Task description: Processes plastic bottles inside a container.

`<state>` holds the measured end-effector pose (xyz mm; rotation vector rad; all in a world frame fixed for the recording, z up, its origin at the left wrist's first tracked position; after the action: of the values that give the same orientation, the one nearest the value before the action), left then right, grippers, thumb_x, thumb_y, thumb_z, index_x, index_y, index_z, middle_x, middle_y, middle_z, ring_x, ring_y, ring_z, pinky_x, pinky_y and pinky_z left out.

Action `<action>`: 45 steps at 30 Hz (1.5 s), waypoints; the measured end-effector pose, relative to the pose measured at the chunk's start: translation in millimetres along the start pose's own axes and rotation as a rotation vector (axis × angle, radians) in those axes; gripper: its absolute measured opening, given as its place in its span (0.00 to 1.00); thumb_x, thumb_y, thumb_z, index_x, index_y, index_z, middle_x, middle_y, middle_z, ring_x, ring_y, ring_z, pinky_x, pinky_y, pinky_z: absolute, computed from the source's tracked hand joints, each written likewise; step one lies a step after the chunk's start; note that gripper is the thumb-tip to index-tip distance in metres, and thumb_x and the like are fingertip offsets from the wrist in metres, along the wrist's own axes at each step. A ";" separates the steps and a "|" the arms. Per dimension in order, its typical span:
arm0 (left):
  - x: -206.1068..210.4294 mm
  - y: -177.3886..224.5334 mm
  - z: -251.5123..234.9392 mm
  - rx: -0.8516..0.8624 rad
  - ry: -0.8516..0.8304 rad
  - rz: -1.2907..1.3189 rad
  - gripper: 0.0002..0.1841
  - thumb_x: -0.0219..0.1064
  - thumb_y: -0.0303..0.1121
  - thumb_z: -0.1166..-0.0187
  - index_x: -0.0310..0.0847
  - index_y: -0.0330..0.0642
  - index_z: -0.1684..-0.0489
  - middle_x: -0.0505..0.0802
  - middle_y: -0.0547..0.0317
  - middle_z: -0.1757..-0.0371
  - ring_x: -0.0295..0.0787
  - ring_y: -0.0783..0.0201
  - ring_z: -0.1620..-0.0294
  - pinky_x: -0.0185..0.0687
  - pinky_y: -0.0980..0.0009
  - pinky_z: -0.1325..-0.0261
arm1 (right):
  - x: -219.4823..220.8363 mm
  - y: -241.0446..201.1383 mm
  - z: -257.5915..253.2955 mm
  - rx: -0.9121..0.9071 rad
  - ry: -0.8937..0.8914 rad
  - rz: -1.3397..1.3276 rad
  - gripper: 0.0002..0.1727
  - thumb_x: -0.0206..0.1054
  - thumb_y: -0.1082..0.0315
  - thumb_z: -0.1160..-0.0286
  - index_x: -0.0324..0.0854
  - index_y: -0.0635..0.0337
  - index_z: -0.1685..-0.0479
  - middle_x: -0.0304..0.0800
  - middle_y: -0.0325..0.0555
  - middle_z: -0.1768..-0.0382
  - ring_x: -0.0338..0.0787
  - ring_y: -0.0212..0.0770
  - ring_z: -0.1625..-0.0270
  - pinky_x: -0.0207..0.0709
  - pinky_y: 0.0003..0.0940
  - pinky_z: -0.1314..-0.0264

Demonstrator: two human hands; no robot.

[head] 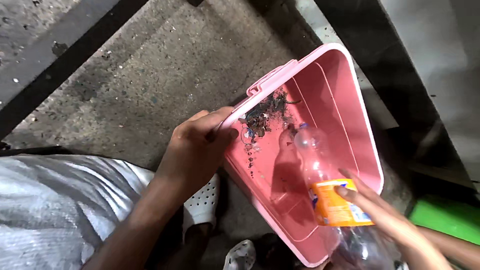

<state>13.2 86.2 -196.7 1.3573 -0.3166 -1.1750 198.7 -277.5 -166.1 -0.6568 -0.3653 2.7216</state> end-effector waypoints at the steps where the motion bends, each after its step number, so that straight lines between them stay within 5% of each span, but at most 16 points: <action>1: -0.1 -0.4 0.1 0.007 0.002 0.016 0.17 0.71 0.37 0.22 0.89 0.60 0.35 0.90 0.73 0.59 0.84 0.79 0.67 0.83 0.79 0.67 | -7.8 -6.9 4.3 -0.048 -0.024 -0.110 0.59 0.72 0.29 0.40 0.52 0.51 0.08 0.92 0.42 0.42 0.96 0.37 0.49 0.93 0.39 0.48; 6: -1.3 1.4 1.2 0.042 -0.005 0.085 0.16 0.73 0.34 0.24 0.90 0.57 0.38 0.90 0.74 0.61 0.83 0.80 0.70 0.81 0.82 0.70 | -22.9 -44.5 13.4 -0.182 -0.210 -0.550 0.27 0.69 0.33 0.30 0.88 0.40 0.42 0.97 0.33 0.53 0.95 0.28 0.52 0.92 0.29 0.50; 9: -3.3 4.2 2.6 0.012 -0.042 0.119 0.18 0.75 0.34 0.26 0.90 0.58 0.37 0.88 0.74 0.62 0.83 0.80 0.70 0.82 0.82 0.71 | -25.6 -54.4 10.9 -0.289 -0.329 -0.682 0.24 0.62 0.42 0.17 0.86 0.45 0.35 0.95 0.38 0.44 0.93 0.30 0.43 0.89 0.31 0.42; 11: -4.3 5.0 3.1 -0.030 -0.075 0.153 0.18 0.77 0.34 0.27 0.90 0.59 0.38 0.87 0.73 0.63 0.83 0.78 0.71 0.83 0.80 0.72 | -7.8 -99.3 40.7 -0.327 -0.239 -0.545 0.18 0.48 0.59 0.06 0.78 0.53 0.30 0.91 0.37 0.41 0.89 0.25 0.38 0.84 0.23 0.35; 14: -6.8 5.9 2.5 -0.067 -0.127 0.153 0.18 0.77 0.33 0.28 0.90 0.57 0.39 0.89 0.71 0.63 0.84 0.77 0.74 0.84 0.78 0.75 | 39.2 -193.3 82.1 -0.009 0.126 -0.407 0.19 0.36 0.78 0.09 0.75 0.62 0.58 0.89 0.34 0.66 0.89 0.15 0.59 0.79 0.07 0.50; 16: -7.5 5.0 2.5 -0.059 -0.135 0.135 0.18 0.77 0.33 0.28 0.89 0.57 0.38 0.90 0.72 0.63 0.84 0.78 0.74 0.84 0.79 0.74 | 46.6 -201.2 78.5 0.104 0.196 -0.410 0.20 0.33 0.81 0.12 0.71 0.61 0.64 0.86 0.33 0.72 0.85 0.12 0.67 0.77 0.05 0.56; 18: -7.1 4.9 2.6 -0.043 -0.144 0.133 0.20 0.78 0.33 0.28 0.89 0.57 0.37 0.90 0.73 0.61 0.83 0.79 0.74 0.83 0.80 0.74 | 38.3 -159.1 56.8 0.023 0.174 -0.558 0.17 0.37 0.74 0.16 0.73 0.54 0.65 0.87 0.31 0.73 0.87 0.15 0.68 0.81 0.09 0.60; 20: -7.4 5.8 2.3 -0.045 -0.163 0.157 0.20 0.78 0.33 0.29 0.89 0.57 0.37 0.91 0.73 0.60 0.85 0.78 0.73 0.86 0.79 0.74 | 9.7 -71.7 13.3 -0.216 -0.131 -0.796 0.14 0.60 0.54 0.17 0.87 0.51 0.48 0.97 0.39 0.56 0.95 0.28 0.53 0.91 0.26 0.50; 22: -7.7 6.2 2.4 -0.045 -0.167 0.164 0.21 0.78 0.33 0.29 0.88 0.57 0.36 0.90 0.72 0.61 0.85 0.78 0.73 0.86 0.79 0.74 | 0.5 -36.4 -7.9 -0.266 -0.222 -0.851 0.20 0.71 0.45 0.27 0.90 0.47 0.45 0.97 0.41 0.51 0.96 0.32 0.49 0.92 0.32 0.47; 35: -5.7 8.3 3.7 0.012 -0.145 0.128 0.20 0.77 0.36 0.29 0.89 0.56 0.36 0.90 0.75 0.60 0.83 0.81 0.71 0.81 0.84 0.73 | -2.6 -31.7 -15.5 -0.292 -0.237 -0.844 0.23 0.72 0.45 0.29 0.88 0.46 0.39 0.96 0.41 0.49 0.95 0.33 0.47 0.91 0.32 0.45; 37: -5.1 9.2 3.4 0.020 -0.142 0.122 0.20 0.77 0.35 0.29 0.89 0.57 0.37 0.90 0.75 0.60 0.83 0.81 0.71 0.80 0.84 0.72 | -4.4 -26.4 -19.7 -0.305 -0.140 -0.699 0.33 0.76 0.40 0.35 0.82 0.47 0.32 0.96 0.40 0.49 0.95 0.33 0.48 0.91 0.32 0.46; 41: -4.7 10.5 3.7 0.030 -0.138 0.118 0.19 0.77 0.35 0.29 0.89 0.57 0.39 0.89 0.76 0.61 0.83 0.82 0.71 0.80 0.84 0.73 | -4.4 -13.0 -32.3 -0.238 0.003 -0.313 0.63 0.77 0.33 0.41 0.44 0.47 0.05 0.87 0.41 0.33 0.94 0.37 0.43 0.92 0.36 0.45; 45: -4.4 10.1 3.6 0.016 -0.142 0.122 0.20 0.78 0.35 0.30 0.89 0.59 0.37 0.90 0.75 0.61 0.84 0.80 0.71 0.83 0.82 0.73 | 10.6 -5.6 -46.3 -0.161 0.136 0.022 0.66 0.78 0.32 0.48 0.44 0.42 0.04 0.81 0.47 0.25 0.91 0.39 0.37 0.90 0.43 0.40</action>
<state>13.1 85.4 -185.1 1.2531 -0.5048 -1.1713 213.2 -260.7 -208.4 -0.8892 -0.5499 2.6689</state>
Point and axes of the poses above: each hand's wrist, its own z-axis away from the middle knuckle, its own x-axis out of the palm, y = z × x, the point moved 4 cm from there along -z, towards the middle knuckle
